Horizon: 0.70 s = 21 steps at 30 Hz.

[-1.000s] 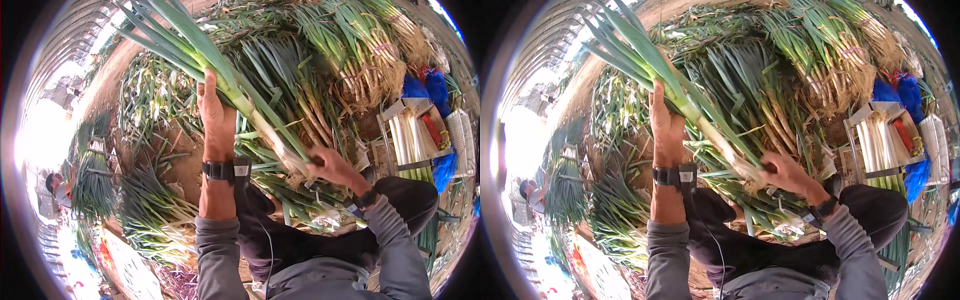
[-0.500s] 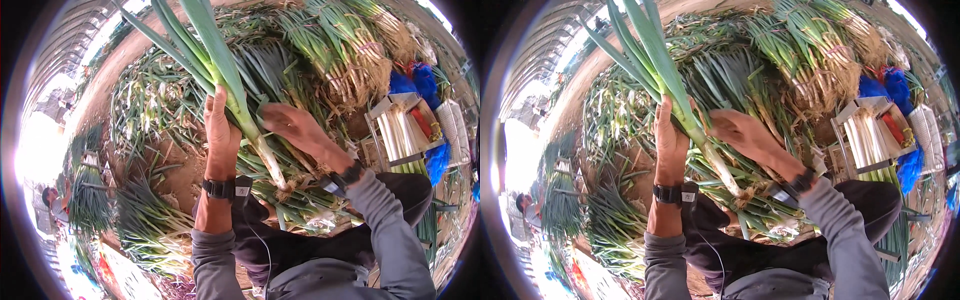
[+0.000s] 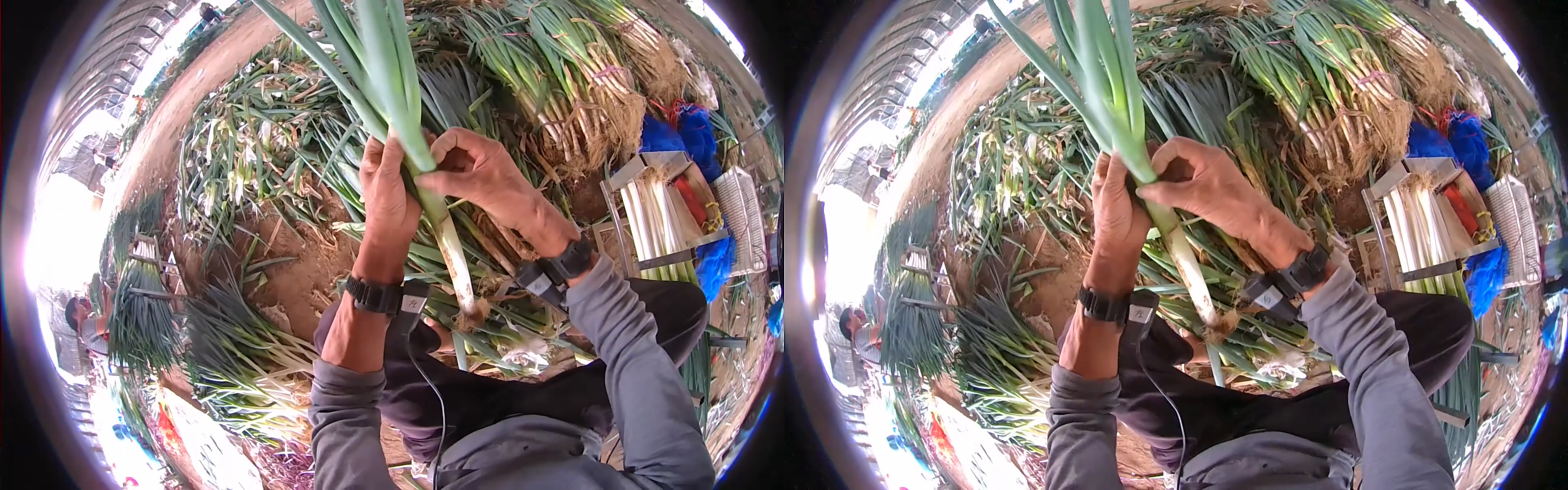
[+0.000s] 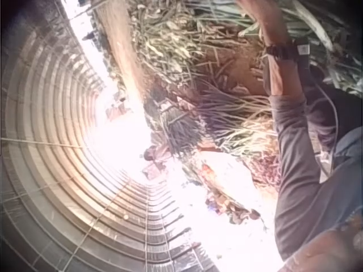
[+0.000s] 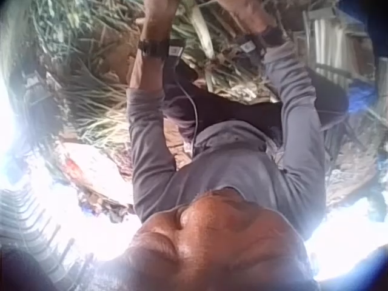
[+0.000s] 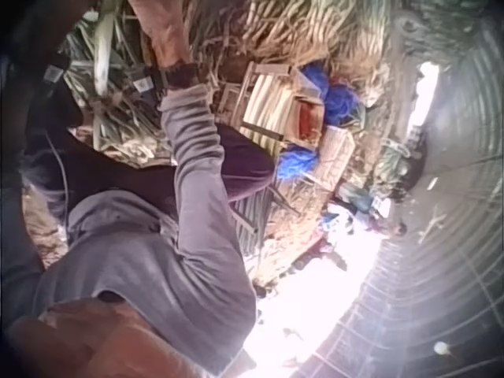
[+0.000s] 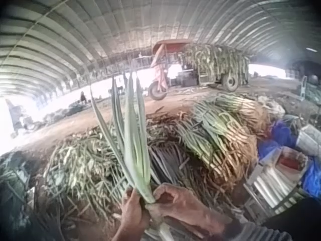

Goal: Peeling outer skins and cleaning green onions by hand and with a small scraping tool.

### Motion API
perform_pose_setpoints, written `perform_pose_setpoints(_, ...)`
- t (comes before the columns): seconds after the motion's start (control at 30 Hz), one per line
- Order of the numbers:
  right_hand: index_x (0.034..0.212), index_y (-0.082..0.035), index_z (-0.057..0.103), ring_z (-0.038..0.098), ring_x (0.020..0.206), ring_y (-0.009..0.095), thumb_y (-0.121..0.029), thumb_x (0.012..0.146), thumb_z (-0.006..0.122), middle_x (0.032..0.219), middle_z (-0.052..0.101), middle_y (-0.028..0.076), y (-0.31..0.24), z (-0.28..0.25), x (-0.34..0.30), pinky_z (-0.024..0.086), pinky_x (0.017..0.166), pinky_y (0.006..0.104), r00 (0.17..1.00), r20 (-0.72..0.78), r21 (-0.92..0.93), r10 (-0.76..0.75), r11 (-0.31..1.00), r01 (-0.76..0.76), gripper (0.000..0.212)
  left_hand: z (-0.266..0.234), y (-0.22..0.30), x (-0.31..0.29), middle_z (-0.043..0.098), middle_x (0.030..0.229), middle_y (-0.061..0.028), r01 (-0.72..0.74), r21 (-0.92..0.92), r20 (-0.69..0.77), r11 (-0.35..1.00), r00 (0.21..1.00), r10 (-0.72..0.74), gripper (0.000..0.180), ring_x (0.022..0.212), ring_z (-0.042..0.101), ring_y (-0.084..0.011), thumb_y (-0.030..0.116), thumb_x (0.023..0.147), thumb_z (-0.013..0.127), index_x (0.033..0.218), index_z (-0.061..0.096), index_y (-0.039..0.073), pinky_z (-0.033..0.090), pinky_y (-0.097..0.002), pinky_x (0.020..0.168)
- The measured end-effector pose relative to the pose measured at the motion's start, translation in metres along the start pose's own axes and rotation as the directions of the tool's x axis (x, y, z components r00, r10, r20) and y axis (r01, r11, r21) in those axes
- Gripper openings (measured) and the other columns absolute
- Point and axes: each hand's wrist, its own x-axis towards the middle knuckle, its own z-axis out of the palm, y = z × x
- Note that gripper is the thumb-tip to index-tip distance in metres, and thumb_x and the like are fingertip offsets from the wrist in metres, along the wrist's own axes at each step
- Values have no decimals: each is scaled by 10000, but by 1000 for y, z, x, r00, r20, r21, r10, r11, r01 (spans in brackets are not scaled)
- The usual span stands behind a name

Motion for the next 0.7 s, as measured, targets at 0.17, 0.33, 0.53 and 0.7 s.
perform_pose_setpoints(0.17,973,-23,611,601,829,102,-94,865,741,885,647,44,-1,4,1,514,756,267,983,-178,-266,-32,964,-17,184,5,-8,10,668,942,-77,-75,-36,-98,997,993,71,237,809,647,-154,150,963,686,1132,570,31,552,-285,727)
perform_pose_setpoints(0.33,984,-10,588,607,773,111,-87,870,718,843,644,55,18,31,-14,519,697,281,972,-206,-308,-112,950,44,190,-7,-11,8,672,994,-81,-128,46,-150,991,980,134,303,877,680,-200,82,917,719,1168,556,32,588,-347,751)
perform_pose_setpoints(0.53,1000,-5,586,652,822,107,-53,866,732,888,665,53,21,31,-47,570,722,277,965,-258,-229,-46,973,-15,204,-23,-6,12,643,993,-57,-162,56,-245,985,954,170,323,819,642,-165,84,887,756,1147,566,58,585,-332,768)
perform_pose_setpoints(0.7,1188,20,580,675,983,151,-70,872,730,1031,660,83,59,-14,-119,593,890,290,940,-280,165,197,974,-155,362,-42,18,19,635,1055,-67,-207,42,-299,977,931,210,347,854,653,-201,53,895,737,1192,558,67,591,-390,794)
